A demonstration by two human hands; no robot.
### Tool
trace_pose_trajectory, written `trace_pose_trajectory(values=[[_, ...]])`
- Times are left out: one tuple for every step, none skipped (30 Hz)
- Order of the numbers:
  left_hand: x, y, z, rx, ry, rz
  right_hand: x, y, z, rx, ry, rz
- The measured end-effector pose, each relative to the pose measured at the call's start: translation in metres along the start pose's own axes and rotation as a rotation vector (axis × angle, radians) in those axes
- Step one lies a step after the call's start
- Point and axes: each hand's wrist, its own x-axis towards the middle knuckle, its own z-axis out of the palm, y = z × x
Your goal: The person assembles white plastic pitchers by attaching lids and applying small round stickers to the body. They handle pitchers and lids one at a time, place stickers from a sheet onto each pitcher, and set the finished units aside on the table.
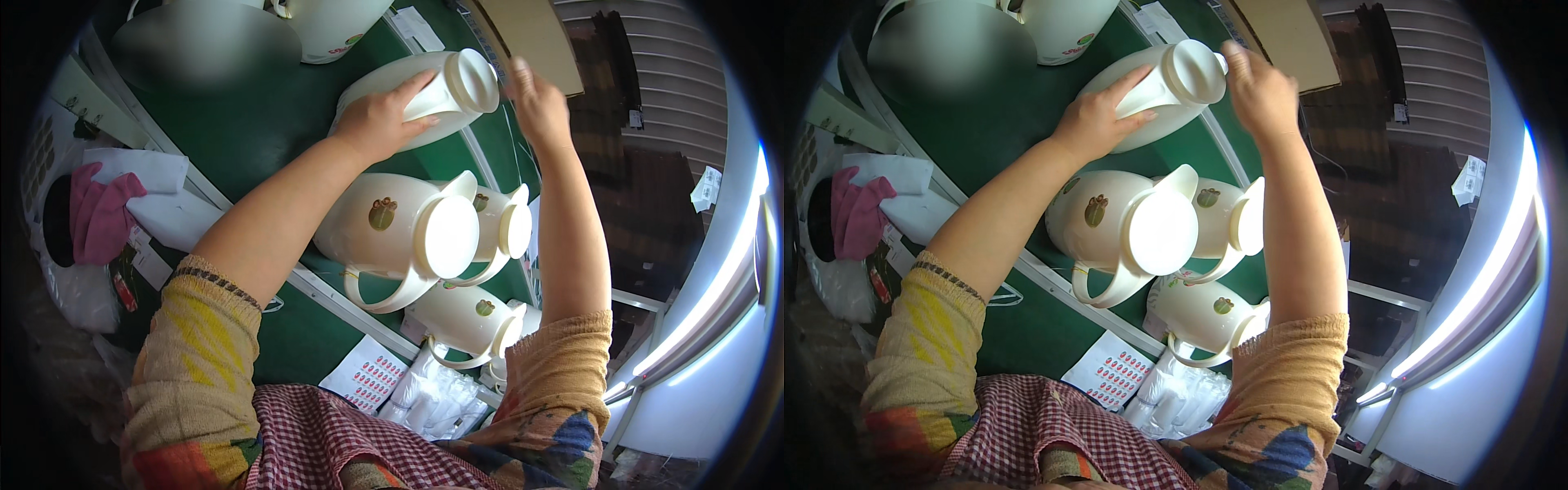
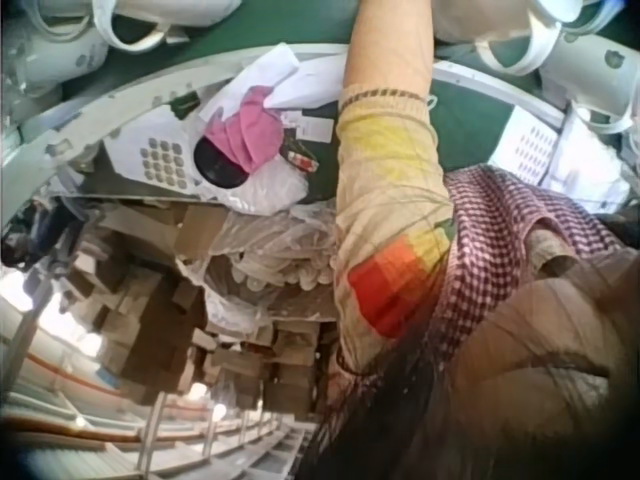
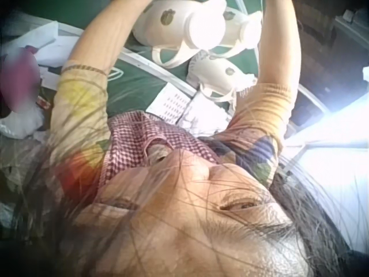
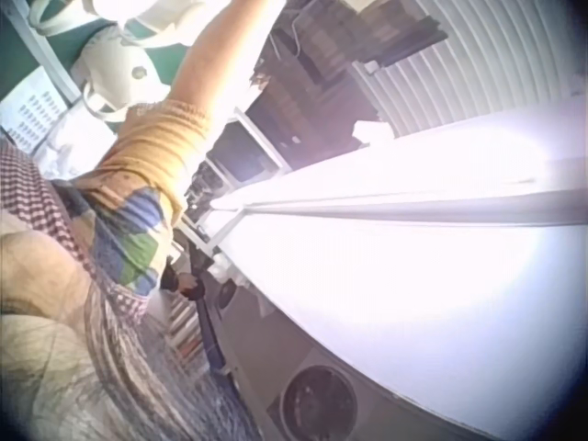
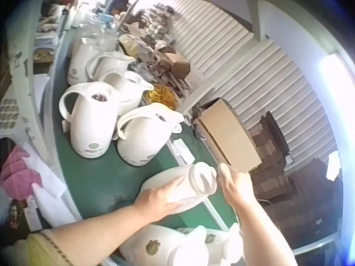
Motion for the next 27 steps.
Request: trace_pose_trajectory(values=[[0.000, -0.001, 0.000, 0.000, -0.001, 0.003, 0.000, -0.004, -0.006, 0.124, -0.161, 0.131], [0.001, -0.001, 0.000, 0.000, 0.000, 0.007, 0.001, 0.005, 0.007, 0.041, 0.005, -0.029], [0.001, 0.002, 0.004, -0.013, -0.012, 0.020, -0.002, 0.027, 0.025, -0.056, 0.174, -0.173], [0.001, 0.001, 0.004, -0.019, -0.004, 0.029, -0.002, 0.027, 0.034, -0.143, 0.339, -0.331], [0.000, 0.000, 0.005, -0.026, 0.003, 0.039, -0.007, 0.029, 0.033, 0.165, 0.028, -0.154], [0.000, -0.002, 0.004, -0.029, 0.014, 0.046, -0.007, 0.016, 0.020, 0.116, -0.044, -0.016], [0.000, -0.003, 0.001, -0.021, 0.012, 0.032, -0.004, -0.001, 0.005, 0.072, -0.118, 0.116], [0.000, -0.002, -0.001, -0.021, 0.005, 0.023, -0.002, -0.009, -0.003, 0.021, -0.190, 0.255], [0.000, 0.000, 0.001, -0.032, -0.009, 0.021, -0.002, 0.005, 0.000, -0.068, -0.182, -0.065], [0.000, 0.001, 0.004, -0.035, -0.011, 0.026, -0.002, 0.016, 0.013, -0.007, -0.083, -0.220], [0.000, 0.002, 0.006, -0.037, -0.013, 0.032, -0.001, 0.027, 0.029, 0.054, 0.017, -0.373], [0.000, -0.001, 0.005, -0.029, -0.004, 0.028, 0.002, 0.017, 0.028, 0.062, -0.054, -0.338], [-0.001, -0.001, 0.003, -0.029, -0.008, 0.022, 0.004, 0.010, 0.025, 0.064, -0.122, -0.298], [-0.001, -0.001, 0.002, -0.029, -0.011, 0.016, 0.005, 0.002, 0.023, 0.062, -0.189, -0.256], [-0.002, 0.001, 0.002, -0.035, -0.019, 0.016, 0.012, -0.005, 0.015, -0.077, -0.256, -0.119], [-0.002, 0.000, 0.002, -0.025, -0.009, 0.018, 0.019, -0.013, 0.010, -0.210, -0.323, 0.012], [-0.002, -0.001, 0.001, -0.015, 0.002, 0.020, 0.019, -0.022, 0.005, -0.327, -0.425, 0.041], [-0.001, 0.001, 0.001, -0.014, 0.012, 0.026, 0.018, -0.008, 0.010, -0.383, -0.219, -0.201], [-0.001, 0.003, 0.004, -0.033, -0.003, 0.031, 0.014, 0.021, 0.020, -0.438, -0.013, -0.433], [-0.001, 0.005, 0.005, -0.046, -0.015, 0.031, 0.013, 0.040, 0.030, -0.482, 0.193, -0.670], [-0.002, 0.004, 0.004, -0.047, -0.018, 0.025, 0.015, 0.036, 0.035, -0.341, 0.106, -0.625], [-0.002, 0.003, 0.003, -0.042, -0.013, 0.017, 0.013, 0.024, 0.035, -0.204, 0.028, -0.571], [-0.003, 0.002, 0.003, -0.036, -0.008, 0.010, 0.011, 0.013, 0.029, -0.217, -0.080, -0.423], [-0.003, 0.001, 0.002, -0.029, -0.003, 0.006, 0.009, -0.005, 0.021, -0.230, -0.185, -0.274], [-0.003, 0.002, 0.002, -0.030, -0.010, 0.001, 0.014, -0.015, 0.017, -0.311, -0.273, -0.111], [-0.002, 0.003, 0.002, -0.029, -0.015, -0.004, 0.014, -0.011, 0.018, -0.281, -0.249, -0.158], [-0.002, 0.003, 0.002, -0.032, -0.020, -0.009, 0.014, -0.003, 0.019, -0.254, -0.225, -0.205]])
